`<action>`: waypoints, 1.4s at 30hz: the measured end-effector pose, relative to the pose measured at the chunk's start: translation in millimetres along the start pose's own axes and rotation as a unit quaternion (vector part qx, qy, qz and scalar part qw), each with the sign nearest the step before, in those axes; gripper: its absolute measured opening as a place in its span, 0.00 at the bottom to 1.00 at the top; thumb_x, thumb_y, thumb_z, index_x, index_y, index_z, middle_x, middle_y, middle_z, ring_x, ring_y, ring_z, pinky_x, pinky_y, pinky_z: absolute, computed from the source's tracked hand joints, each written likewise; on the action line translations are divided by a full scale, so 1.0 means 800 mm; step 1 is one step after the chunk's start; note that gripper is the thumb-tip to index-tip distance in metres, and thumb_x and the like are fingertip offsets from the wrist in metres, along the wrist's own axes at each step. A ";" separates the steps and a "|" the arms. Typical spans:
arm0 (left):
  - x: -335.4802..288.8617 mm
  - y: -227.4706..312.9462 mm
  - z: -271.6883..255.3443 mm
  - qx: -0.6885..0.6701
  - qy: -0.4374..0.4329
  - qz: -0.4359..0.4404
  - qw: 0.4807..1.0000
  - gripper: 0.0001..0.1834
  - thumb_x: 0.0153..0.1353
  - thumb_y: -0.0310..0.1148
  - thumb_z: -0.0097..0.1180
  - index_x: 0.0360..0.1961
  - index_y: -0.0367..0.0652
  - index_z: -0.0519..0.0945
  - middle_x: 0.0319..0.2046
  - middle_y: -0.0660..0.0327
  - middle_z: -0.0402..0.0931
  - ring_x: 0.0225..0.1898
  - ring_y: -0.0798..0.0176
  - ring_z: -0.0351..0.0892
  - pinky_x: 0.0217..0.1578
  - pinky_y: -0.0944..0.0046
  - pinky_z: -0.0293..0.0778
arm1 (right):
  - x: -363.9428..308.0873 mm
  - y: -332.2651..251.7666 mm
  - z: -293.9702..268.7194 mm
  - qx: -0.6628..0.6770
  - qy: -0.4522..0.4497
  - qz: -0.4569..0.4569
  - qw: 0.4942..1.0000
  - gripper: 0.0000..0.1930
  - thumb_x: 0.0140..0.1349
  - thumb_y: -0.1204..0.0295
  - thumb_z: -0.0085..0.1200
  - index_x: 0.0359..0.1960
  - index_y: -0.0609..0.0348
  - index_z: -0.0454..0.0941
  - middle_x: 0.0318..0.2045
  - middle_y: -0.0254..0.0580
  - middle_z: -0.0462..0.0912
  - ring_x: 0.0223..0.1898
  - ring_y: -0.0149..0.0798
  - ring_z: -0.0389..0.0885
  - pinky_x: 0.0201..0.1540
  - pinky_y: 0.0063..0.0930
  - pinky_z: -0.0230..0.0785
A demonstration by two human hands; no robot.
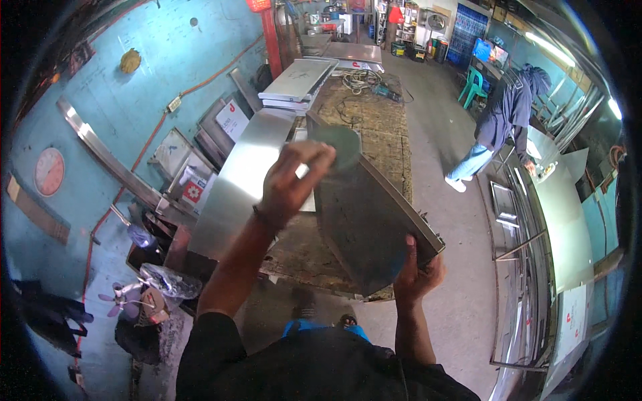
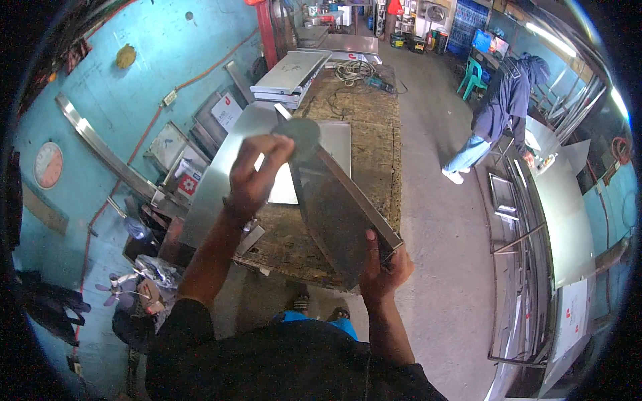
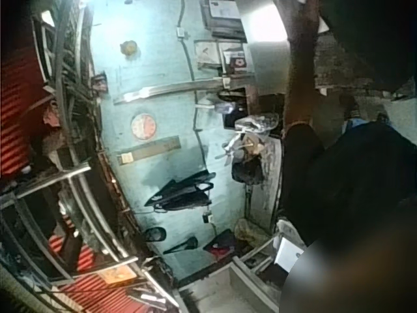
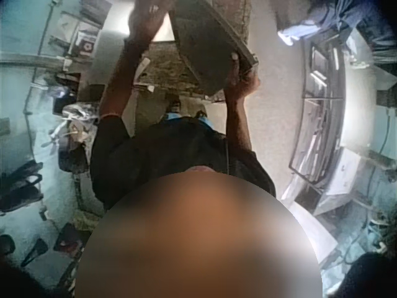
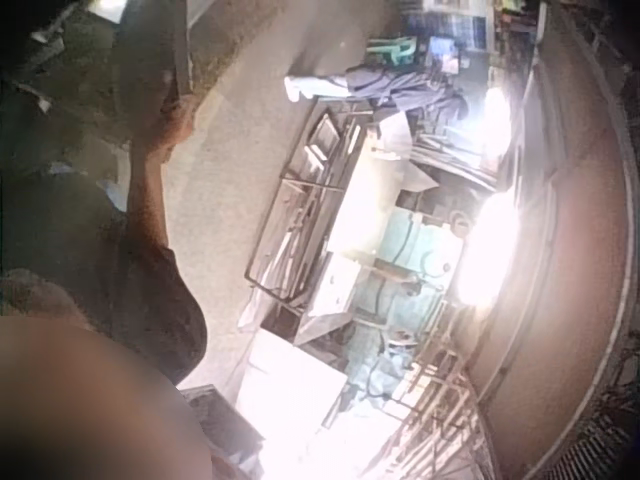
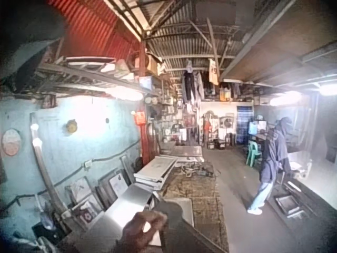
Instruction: Manually polish the edges and surface of a rectangular metal tray using a circular abrasive pad.
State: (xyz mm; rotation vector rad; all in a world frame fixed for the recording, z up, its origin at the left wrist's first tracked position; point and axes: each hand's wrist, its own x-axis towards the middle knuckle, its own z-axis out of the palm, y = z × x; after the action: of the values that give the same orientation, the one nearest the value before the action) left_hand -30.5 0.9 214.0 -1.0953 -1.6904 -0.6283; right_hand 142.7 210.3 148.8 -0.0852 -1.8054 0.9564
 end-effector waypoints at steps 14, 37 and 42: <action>-0.003 0.092 0.007 -0.078 -0.021 -0.003 0.997 0.20 0.56 0.25 0.70 0.52 0.36 0.85 0.51 0.53 0.80 0.56 0.53 0.80 0.52 0.55 0.82 | -0.007 0.015 0.002 0.062 0.042 0.100 0.992 0.09 0.66 0.72 0.67 0.43 0.65 0.85 0.35 0.43 0.90 0.36 0.35 0.87 0.40 0.29 0.77; -0.007 0.020 0.021 -0.051 -0.004 -0.043 0.998 0.19 0.55 0.19 0.70 0.50 0.35 0.86 0.48 0.54 0.81 0.49 0.53 0.84 0.46 0.57 0.84 | -0.002 0.019 -0.003 0.067 0.036 0.092 0.993 0.08 0.71 0.75 0.62 0.46 0.66 0.84 0.40 0.39 0.87 0.39 0.30 0.81 0.45 0.26 0.73; 0.005 0.119 -0.003 -0.122 -0.032 0.112 0.986 0.15 0.58 0.27 0.70 0.46 0.37 0.87 0.49 0.56 0.80 0.52 0.55 0.82 0.46 0.56 0.84 | -0.001 0.027 0.003 0.124 0.072 0.077 0.987 0.09 0.66 0.76 0.67 0.45 0.66 0.85 0.37 0.40 0.89 0.39 0.30 0.83 0.43 0.27 0.76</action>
State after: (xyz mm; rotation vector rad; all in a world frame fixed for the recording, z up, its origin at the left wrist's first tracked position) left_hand 54.7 44.1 210.8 -1.4717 -1.5433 -0.6737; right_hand 133.2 223.4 133.8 -0.1353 -1.5519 1.2467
